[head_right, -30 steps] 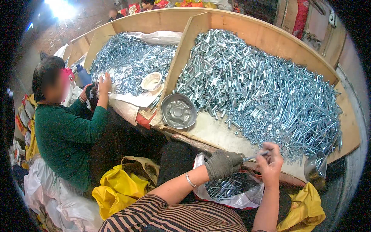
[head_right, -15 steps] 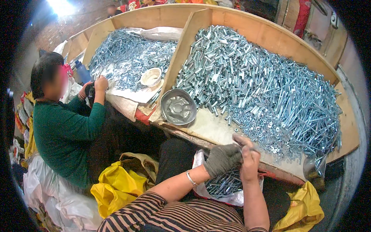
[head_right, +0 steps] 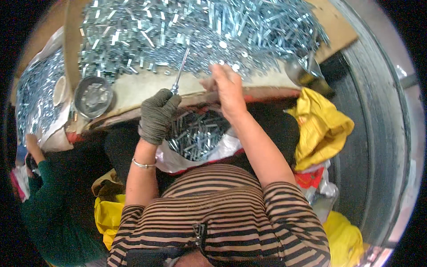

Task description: Assembling hardware by sliding washers onto long bolts.

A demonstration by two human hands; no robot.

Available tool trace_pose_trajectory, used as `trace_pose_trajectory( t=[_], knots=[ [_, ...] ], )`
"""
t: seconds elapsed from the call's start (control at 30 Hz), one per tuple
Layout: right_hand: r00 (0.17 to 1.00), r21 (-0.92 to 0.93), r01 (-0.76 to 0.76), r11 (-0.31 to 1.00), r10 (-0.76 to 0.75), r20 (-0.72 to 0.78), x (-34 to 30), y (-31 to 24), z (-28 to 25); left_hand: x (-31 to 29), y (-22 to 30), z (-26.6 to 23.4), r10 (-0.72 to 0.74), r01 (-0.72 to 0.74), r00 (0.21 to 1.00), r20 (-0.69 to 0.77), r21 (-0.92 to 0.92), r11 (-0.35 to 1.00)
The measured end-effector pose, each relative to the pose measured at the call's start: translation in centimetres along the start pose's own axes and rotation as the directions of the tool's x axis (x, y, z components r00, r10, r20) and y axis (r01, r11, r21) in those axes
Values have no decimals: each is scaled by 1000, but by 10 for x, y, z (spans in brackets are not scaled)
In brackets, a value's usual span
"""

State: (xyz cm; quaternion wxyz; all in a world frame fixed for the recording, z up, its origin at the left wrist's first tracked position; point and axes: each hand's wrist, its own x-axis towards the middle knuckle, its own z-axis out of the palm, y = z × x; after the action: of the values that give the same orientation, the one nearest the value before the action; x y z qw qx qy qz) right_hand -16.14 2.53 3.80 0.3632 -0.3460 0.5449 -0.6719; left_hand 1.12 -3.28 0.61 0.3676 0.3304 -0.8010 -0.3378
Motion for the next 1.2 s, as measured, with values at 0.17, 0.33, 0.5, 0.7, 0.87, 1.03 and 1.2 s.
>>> trace_pose_trajectory(
  t=[0.17,0.33,0.5,0.7,0.87,1.03,1.2],
  knots=[
    [975,-113,70,991,-44,217,-9,-14,-4,-12,23,26,118,-119,993,18,20,993],
    [965,-320,204,925,-136,223,-13,-10,-15,-18,28,27,196,-201,980,47,186,962],
    [970,-343,153,927,-75,230,-14,-15,-22,-14,24,30,312,-306,949,34,322,896],
    [951,-395,168,903,-43,307,-25,-2,-19,-15,42,21,405,-388,913,45,395,833],
    [852,-64,26,998,11,523,-54,-25,-21,-4,49,-20,57,205,846,530,-422,883],
    [816,-419,54,906,202,542,-17,4,-47,-3,11,-15,-125,340,734,668,-202,919],
    [905,-931,-213,297,-299,-303,57,8,-165,-2,20,1,-135,294,902,409,-354,888]
  ],
)
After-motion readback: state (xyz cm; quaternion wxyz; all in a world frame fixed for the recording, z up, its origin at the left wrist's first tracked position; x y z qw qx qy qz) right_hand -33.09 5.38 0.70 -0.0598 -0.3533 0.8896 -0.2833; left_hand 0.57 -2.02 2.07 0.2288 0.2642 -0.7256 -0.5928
